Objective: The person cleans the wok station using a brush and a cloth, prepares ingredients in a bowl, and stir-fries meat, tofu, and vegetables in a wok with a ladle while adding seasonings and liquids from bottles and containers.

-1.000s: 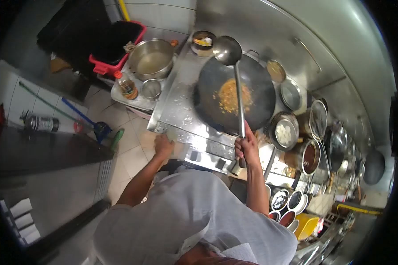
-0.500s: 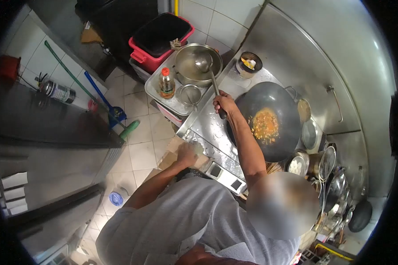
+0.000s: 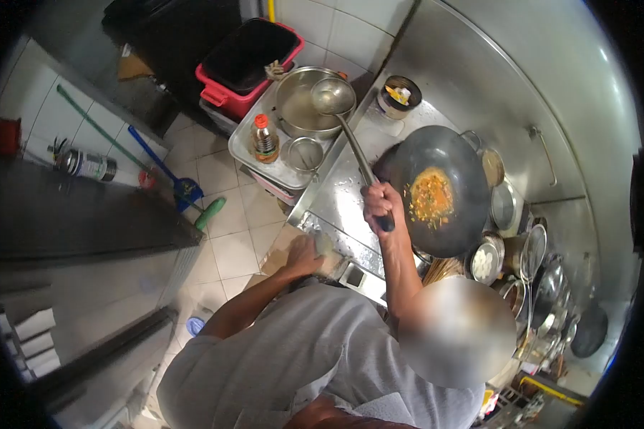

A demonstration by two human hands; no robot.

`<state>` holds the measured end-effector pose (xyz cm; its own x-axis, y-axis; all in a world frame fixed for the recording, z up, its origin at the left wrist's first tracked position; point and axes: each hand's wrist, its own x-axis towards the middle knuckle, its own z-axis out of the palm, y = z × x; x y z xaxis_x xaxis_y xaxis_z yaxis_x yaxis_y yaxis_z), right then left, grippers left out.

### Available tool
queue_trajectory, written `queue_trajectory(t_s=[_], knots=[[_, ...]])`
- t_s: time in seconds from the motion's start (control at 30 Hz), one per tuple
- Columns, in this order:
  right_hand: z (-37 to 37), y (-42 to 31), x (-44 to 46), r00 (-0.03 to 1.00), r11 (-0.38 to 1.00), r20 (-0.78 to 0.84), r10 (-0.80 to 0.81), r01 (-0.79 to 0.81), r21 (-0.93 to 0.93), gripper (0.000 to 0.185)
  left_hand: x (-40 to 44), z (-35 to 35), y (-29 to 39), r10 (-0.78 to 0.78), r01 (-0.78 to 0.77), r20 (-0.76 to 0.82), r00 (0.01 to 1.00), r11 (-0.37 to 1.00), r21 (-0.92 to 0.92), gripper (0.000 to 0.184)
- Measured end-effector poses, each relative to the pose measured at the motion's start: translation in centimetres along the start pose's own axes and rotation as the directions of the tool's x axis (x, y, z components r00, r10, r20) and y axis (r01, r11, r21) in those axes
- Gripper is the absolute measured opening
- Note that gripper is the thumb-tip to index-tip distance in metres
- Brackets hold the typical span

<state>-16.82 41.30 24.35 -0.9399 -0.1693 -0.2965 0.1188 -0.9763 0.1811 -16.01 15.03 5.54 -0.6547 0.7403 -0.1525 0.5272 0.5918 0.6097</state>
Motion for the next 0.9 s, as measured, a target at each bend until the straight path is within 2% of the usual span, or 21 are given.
queue_trajectory(t_s=[0.03, 0.13, 0.2, 0.23, 0.27, 0.3, 0.37, 0.43, 0.47, 0.53, 0.57, 0.63, 0.67, 0.7, 0.77, 0.8, 0.9], knots=[[0.3, 0.8, -1.8, 0.997, 0.997, 0.041, -0.068, 0.066, 0.04, 0.013, -0.1, -0.6, 0.3, -0.014, 0.014, 0.019, 1.0, 1.0, -0.019, 0.068], [-0.5, 2.0, -8.0, 0.988, 0.992, 0.087, -0.125, 0.122, 0.041, 0.01, 0.3, -2.3, 1.2, -0.012, 0.012, 0.139, 0.99, 1.0, 0.0, 0.069], [2.6, 4.4, -12.3, 0.975, 0.975, 0.012, -0.22, 0.22, 0.013, 0.024, 0.0, -1.0, 0.1, 0.02, -0.023, 0.128, 0.992, 1.0, 0.016, 0.069], [2.7, 5.0, -14.3, 0.97, 0.97, 0.003, -0.241, 0.241, 0.02, 0.039, 0.0, -0.6, -0.4, 0.027, -0.03, 0.093, 0.995, 0.999, 0.031, 0.068], [2.2, 5.5, -16.3, 0.957, 0.957, -0.012, -0.289, 0.289, 0.025, 0.041, 0.0, -1.0, -0.4, 0.0, 0.005, 0.125, 0.992, 0.999, -0.041, 0.07], [1.7, 6.0, -18.1, 0.942, 0.942, -0.029, -0.335, 0.335, 0.03, 0.044, 0.1, -0.7, -0.8, 0.027, -0.021, 0.15, 0.988, 0.999, -0.044, 0.07], [1.7, 7.1, -20.9, 0.898, 0.899, -0.02, -0.439, 0.439, -0.008, 0.042, 0.0, -0.4, -1.1, -0.014, 0.023, 0.137, 0.99, 0.998, -0.067, 0.074], [1.2, 7.4, -23.0, 0.829, 0.842, -0.155, -0.538, 0.518, -0.148, 0.046, -0.2, -0.7, -0.9, 0.007, 0.004, 0.161, 0.987, 0.998, -0.066, 0.077], [0.7, 7.1, -23.9, 0.822, 0.835, -0.154, -0.548, 0.53, -0.146, 0.046, -0.3, -1.2, -0.3, -0.018, 0.021, 0.1, 0.995, 0.999, -0.032, 0.077], [-0.9, 6.1, -25.2, 0.652, 0.701, -0.34, -0.678, 0.432, -0.567, 0.06, -0.8, -2.1, 1.2, -0.081, 0.081, -0.027, 0.996, 0.997, 0.011, 0.074], [-1.5, 5.8, -25.7, 0.649, 0.697, -0.337, -0.683, 0.44, -0.566, 0.06, -0.9, -2.5, 1.9, -0.072, 0.073, -0.026, 0.997, 0.997, 0.014, 0.074], [-2.9, 5.2, -26.2, 0.477, 0.385, -0.299, -0.827, 0.091, -0.918, 0.077, -0.2, -2.8, 3.5, 0.072, -0.071, -0.209, 0.975, 0.997, 0.016, 0.07], [-4.0, 4.9, -26.4, 0.464, 0.321, -0.271, -0.843, 0.029, -0.947, 0.08, 0.4, -2.7, 4.4, 0.176, -0.187, -0.238, 0.955, 0.982, -0.023, 0.062], [-4.6, 5.0, -26.7, 0.467, 0.321, -0.27, -0.842, 0.032, -0.947, 0.08, 1.0, -2.8, 6.1, 0.177, -0.187, -0.24, 0.955, 0.982, -0.019, 0.062], [-6.0, 5.1, -27.3, 0.434, 0.294, -0.262, -0.862, 0.007, -0.956, 0.079, 2.4, -2.3, 10.5, 0.335, -0.372, -0.279, 0.9, 0.924, -0.091, 0.053], [-7.5, 4.8, -28.2, 0.509, 0.351, -0.249, -0.824, 0.114, -0.929, 0.079, 3.1, -1.7, 12.7, 0.395, -0.442, -0.302, 0.868, 0.891, -0.105, 0.047], [-8.4, 3.9, -30.4, 0.556, 0.425, -0.269, -0.787, 0.171, -0.889, 0.081, 4.9, -1.4, 20.3, 0.527, -0.58, -0.293, 0.798, 0.803, -0.136, 0.035]])
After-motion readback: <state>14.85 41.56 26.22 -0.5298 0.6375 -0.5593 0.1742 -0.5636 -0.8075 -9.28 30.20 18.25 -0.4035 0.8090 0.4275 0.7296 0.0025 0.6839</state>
